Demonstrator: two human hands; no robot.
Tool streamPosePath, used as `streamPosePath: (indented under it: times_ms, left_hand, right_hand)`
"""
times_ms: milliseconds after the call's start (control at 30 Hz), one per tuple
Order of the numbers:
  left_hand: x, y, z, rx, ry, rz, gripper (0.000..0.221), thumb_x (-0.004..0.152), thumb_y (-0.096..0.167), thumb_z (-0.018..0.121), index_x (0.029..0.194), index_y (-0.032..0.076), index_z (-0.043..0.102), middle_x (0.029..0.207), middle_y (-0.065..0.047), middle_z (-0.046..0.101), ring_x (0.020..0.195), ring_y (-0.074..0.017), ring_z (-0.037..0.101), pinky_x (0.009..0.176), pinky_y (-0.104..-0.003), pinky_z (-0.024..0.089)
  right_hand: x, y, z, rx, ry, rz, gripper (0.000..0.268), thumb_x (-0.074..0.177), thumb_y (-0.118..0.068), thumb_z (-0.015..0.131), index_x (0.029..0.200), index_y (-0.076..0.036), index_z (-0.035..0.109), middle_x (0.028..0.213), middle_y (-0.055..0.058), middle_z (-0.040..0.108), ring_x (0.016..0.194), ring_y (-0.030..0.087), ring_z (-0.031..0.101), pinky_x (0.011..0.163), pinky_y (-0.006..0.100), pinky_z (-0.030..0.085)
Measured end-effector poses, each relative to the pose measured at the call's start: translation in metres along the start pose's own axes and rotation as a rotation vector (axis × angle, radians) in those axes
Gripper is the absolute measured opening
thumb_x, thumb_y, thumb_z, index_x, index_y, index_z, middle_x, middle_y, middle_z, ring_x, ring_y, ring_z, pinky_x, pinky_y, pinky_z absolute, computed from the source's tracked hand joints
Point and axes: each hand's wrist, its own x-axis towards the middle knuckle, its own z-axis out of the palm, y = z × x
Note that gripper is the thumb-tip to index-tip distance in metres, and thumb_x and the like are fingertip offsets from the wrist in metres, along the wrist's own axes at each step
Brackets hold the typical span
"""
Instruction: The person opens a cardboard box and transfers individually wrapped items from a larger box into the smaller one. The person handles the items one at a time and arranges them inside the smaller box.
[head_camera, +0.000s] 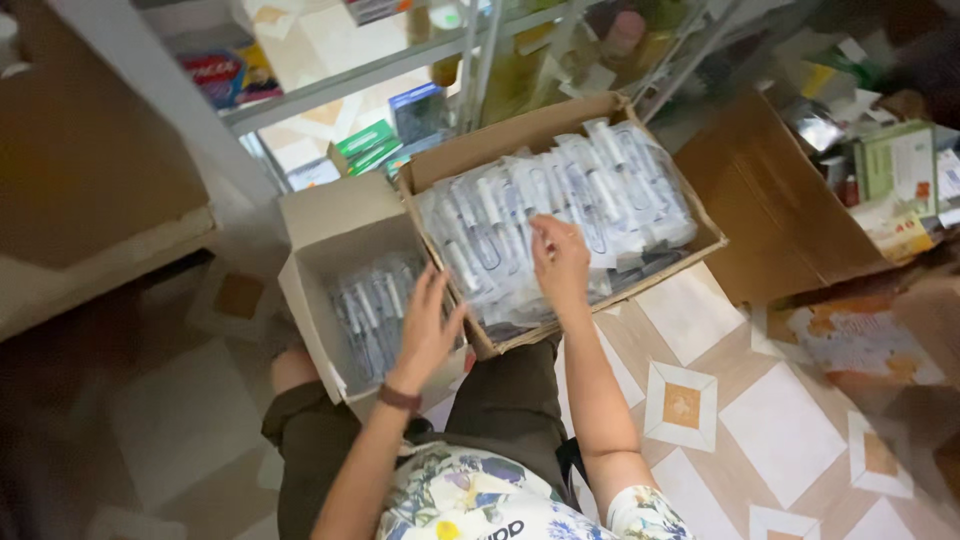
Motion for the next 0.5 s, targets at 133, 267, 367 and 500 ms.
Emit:
streamPosePath:
  times_ms: [133, 267, 367, 500]
  left_hand:
    - [-0.015, 0.016, 0.011, -0.027, -0.035, 0.189, 0.065, 0.097, 0.033, 0.067, 0.151, 0.004, 0.045, 0.166, -0.027, 0.015, 0.151, -0.0473, 0.023, 0.118, -0.052, 0.033]
    - [-0.016, 0.013, 0.016, 0.03, -0.046, 0.203, 0.057, 0.098, 0.032, 0.066, 0.146, 0.006, 0.051, 0.168, -0.022, 0.014, 0.153, -0.0463, 0.024, 0.118, -0.052, 0.034]
    - [-0.018, 0.012, 0.018, -0.009, -0.086, 0.155, 0.051, 0.099, 0.03, 0.064, 0.143, 0.006, 0.055, 0.169, -0.021, 0.012, 0.149, -0.0452, 0.031, 0.114, -0.051, 0.039]
    - [-0.021, 0.011, 0.019, 0.004, -0.086, 0.156, 0.049, 0.1, 0.029, 0.062, 0.142, 0.005, 0.056, 0.171, -0.02, 0.011, 0.147, -0.0449, 0.037, 0.112, -0.051, 0.041]
  right_hand:
    - [0.021, 0.045, -0.026, -0.444, 0.176, -0.213, 0.03, 0.09, -0.01, 0.069, 0.12, -0.01, 0.074, 0.137, 0.025, 0.062, 0.125, 0.042, 0.053, 0.104, 0.049, 0.047]
    - [0.029, 0.079, -0.034, -0.504, 0.111, -0.107, 0.047, 0.092, -0.023, 0.07, 0.137, -0.011, 0.065, 0.15, 0.04, 0.039, 0.131, 0.053, 0.043, 0.105, 0.057, 0.04]
    - [0.027, 0.085, -0.03, -0.604, 0.044, -0.053, 0.056, 0.089, -0.033, 0.072, 0.141, -0.013, 0.063, 0.149, 0.043, 0.035, 0.129, 0.057, 0.04, 0.099, 0.064, 0.035]
    - [0.022, 0.08, -0.03, -0.69, 0.003, 0.015, 0.049, 0.091, -0.041, 0.07, 0.134, -0.019, 0.067, 0.143, 0.032, 0.047, 0.125, 0.05, 0.043, 0.096, 0.064, 0.031]
